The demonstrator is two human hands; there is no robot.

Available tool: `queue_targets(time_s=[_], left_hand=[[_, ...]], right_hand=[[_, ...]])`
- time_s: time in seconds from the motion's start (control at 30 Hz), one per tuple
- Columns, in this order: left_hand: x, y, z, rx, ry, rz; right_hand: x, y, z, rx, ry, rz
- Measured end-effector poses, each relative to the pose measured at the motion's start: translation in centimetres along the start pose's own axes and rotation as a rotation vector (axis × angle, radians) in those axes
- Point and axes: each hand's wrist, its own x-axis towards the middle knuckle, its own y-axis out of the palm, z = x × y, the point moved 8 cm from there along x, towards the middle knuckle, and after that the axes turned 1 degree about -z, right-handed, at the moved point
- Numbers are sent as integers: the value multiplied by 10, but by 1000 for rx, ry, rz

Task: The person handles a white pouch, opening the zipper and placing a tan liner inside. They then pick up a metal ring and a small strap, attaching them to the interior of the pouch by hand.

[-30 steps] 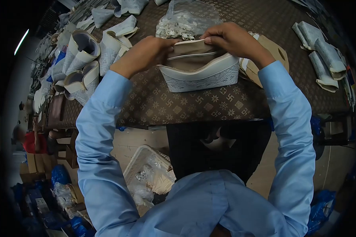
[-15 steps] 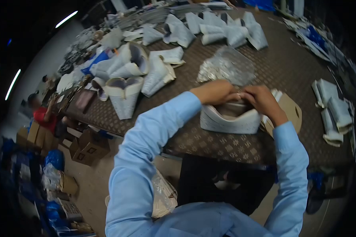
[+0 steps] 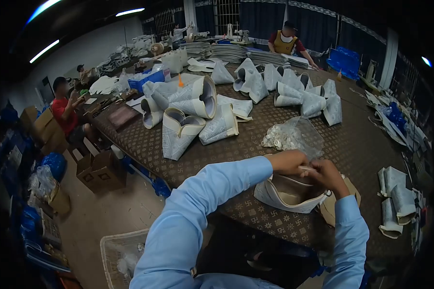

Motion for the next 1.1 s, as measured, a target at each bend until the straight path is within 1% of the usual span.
queue_targets(time_s=[0.03,0.07,0.1,0.17,0.23,0.3,0.37,0.4,0.43,0.5,0.53,0.6,0.63,0.7,0.73,0.8,0.87,0.97,1.03,1.1], left_hand=[[2,3,-6,58,49,56],[-1,9,0,-56,86,90],[-7,3,2,-56,90,84],[-27,-7,14,60,17,79],[-33,-8,18,42,11,56],[-46,-6,17,12,-5,38],[-52,-14,18,187,-90,124],[-51,-12,15,238,-83,147],[-52,-8,15,234,-89,160],[-47,-12,20,328,-201,192],[-45,-11,14,332,-200,199],[-38,-14,0,429,-205,111],[-32,-7,-1,426,-205,118],[-14,9,-13,371,-62,74],[-12,12,-15,364,14,53],[-21,8,-8,356,23,68],[-24,6,-11,346,34,91],[-27,14,-20,382,30,97],[-28,1,-19,427,-48,77],[-44,-25,-1,390,-184,-64]], right_hand=[[-2,-3,-2,-9,-3,-3],[-9,-4,-6,-94,-40,10],[-13,-5,-8,-180,-78,23],[-26,-14,-4,-211,-56,15],[-32,-20,-2,-236,-30,6],[-35,-18,-4,-237,48,4],[-32,-20,-3,-274,8,-33],[-31,-18,-2,-306,-29,-61],[-32,-14,-4,-292,-23,-59],[-22,-15,-12,-312,55,-9],[-19,-15,-10,-306,57,-14],[-15,-11,11,-459,-76,-67],[-9,-4,14,-454,-71,-65],[-2,7,26,-384,-182,-117],[-5,4,24,-380,-180,-123],[-14,2,12,-505,-147,-43],[-23,-6,5,-518,-117,-31],[-22,-5,-4,-565,-58,33],[-21,-8,-5,-596,-38,63],[-33,-46,1,232,-109,-308]])
